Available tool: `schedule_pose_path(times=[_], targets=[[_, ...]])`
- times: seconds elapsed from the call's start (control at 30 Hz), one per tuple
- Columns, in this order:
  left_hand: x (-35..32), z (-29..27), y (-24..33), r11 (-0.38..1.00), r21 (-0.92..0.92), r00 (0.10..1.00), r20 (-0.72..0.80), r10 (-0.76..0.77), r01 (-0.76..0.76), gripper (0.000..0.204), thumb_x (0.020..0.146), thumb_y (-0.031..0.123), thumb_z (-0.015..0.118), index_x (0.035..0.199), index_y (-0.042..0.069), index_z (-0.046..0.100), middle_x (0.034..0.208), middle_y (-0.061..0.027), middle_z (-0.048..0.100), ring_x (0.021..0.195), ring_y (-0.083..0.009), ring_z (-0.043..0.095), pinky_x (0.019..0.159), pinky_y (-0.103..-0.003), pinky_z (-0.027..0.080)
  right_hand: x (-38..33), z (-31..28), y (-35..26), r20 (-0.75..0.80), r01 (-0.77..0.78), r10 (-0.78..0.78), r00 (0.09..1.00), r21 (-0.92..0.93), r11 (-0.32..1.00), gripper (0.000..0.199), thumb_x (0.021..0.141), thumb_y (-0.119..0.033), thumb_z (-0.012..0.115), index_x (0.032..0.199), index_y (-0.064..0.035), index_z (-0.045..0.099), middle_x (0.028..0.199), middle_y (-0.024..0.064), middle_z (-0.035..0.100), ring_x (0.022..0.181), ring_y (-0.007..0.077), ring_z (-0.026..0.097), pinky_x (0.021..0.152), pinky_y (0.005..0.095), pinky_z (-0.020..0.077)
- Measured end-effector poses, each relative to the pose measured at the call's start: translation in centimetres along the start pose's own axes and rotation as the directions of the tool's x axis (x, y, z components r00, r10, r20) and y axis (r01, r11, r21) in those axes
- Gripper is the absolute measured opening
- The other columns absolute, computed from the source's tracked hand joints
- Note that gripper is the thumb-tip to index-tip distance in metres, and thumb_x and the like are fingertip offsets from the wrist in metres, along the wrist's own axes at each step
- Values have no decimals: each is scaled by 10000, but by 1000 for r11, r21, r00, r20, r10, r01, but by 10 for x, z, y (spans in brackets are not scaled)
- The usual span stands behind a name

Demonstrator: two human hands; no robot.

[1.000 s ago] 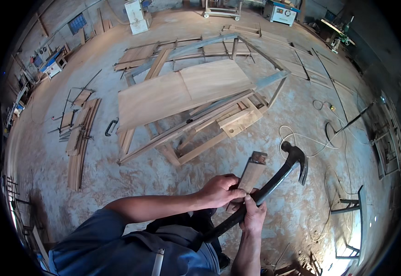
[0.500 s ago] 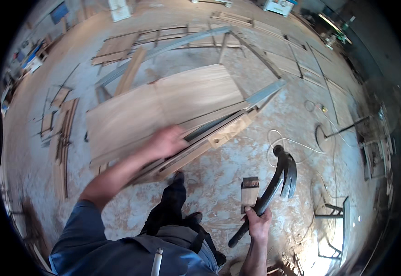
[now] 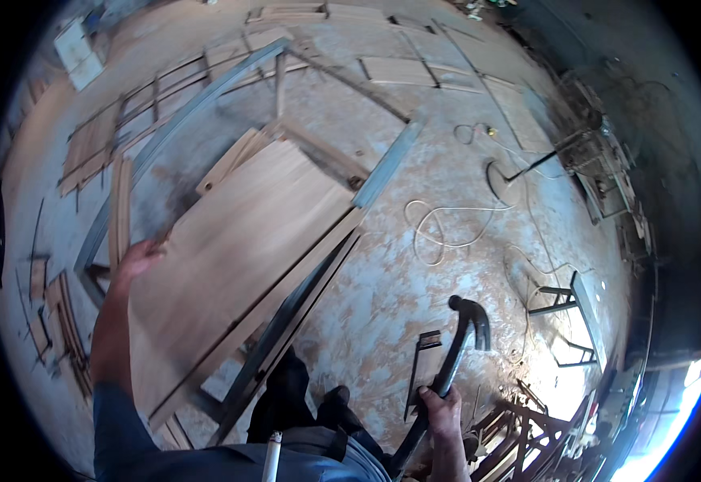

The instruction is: The person assembles a wooden frame by applying glue to small wooden strips and attaching them to a larger board using a hammer. The person moves between a workbench and a table saw to retrieve materials and tools, then returns to the frame to continue assembly.

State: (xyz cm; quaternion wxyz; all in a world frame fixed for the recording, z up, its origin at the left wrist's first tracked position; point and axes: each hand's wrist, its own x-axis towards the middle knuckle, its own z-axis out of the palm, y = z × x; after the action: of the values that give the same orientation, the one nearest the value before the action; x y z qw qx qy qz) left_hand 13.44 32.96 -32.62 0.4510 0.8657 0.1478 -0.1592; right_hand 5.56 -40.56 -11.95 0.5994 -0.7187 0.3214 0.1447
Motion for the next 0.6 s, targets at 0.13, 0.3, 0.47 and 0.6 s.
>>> schedule_pose_path(times=[0.13, 0.3, 0.47, 0.6], targets=[[1, -8, 7, 985, -56, 984, 77, -160, 164, 375, 825, 165, 738, 1165, 25, 667, 982, -52, 705, 894, -127, 625, 813, -300, 502, 9, 11, -5, 17, -55, 55, 998, 13, 998, 173, 860, -77, 699, 969, 14, 600, 749, 86, 643, 563, 168, 609, 502, 289, 531], [-11, -7, 28, 976, 20, 975, -55, -215, 216, 233, 832, 109, 723, 1040, 2, 715, 846, -28, 695, 797, -96, 609, 726, -279, 489, 23, 22, -10, 50, -43, 43, 998, 5, 999, 193, 876, -105, 697, 981, 20, 594, 749, 77, 635, 581, 148, 611, 502, 283, 530], [-33, -12, 53, 962, -72, 943, -191, -271, 262, 194, 818, 134, 720, 945, -11, 701, 836, -24, 695, 776, -116, 617, 698, -308, 497, 45, 28, -16, 99, 9, -8, 995, -8, 1000, 184, 881, -131, 689, 962, 4, 595, 743, 62, 630, 581, 138, 597, 534, 288, 519], [-79, -10, 122, 990, 142, 920, -389, 50, 7, 219, 808, 186, 733, 926, 13, 671, 735, -75, 677, 648, -206, 641, 603, -340, 495, 69, 28, -25, 135, 55, -40, 990, -106, 993, 206, 875, -170, 689, 934, 6, 600, 716, 55, 620, 581, 146, 598, 533, 290, 504]])
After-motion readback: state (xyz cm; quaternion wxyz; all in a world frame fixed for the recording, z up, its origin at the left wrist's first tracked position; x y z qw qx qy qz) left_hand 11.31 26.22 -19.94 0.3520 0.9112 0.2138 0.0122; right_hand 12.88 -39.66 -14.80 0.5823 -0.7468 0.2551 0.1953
